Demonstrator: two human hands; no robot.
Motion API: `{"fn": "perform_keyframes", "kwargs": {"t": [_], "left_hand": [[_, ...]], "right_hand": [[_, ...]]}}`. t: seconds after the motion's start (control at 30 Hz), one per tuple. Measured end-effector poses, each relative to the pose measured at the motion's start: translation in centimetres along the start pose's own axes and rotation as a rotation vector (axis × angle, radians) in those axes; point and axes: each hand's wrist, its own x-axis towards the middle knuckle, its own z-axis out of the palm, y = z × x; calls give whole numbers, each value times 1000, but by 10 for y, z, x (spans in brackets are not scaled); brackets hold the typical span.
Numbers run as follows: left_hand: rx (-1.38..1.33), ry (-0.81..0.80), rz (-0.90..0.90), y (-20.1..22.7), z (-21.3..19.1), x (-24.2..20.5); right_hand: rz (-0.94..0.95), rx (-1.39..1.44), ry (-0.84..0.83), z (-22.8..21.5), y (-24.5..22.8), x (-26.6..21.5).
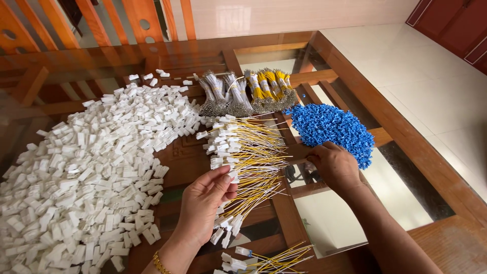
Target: Manually attaching small blue plastic caps to white wire connectors.
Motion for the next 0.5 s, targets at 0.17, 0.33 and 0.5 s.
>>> {"fn": "perform_keyframes", "kwargs": {"t": [0.17, 0.33, 0.5], "left_hand": [[17, -35, 38, 3, 4, -3], [9, -32, 12, 6, 10, -9], [-133, 5, -141, 9, 15, -13]], "right_hand": [[40, 419, 84, -28, -8, -10], [223, 744, 4, -48, -22, -24], [27, 1572, -111, -46, -48, -48]]}}
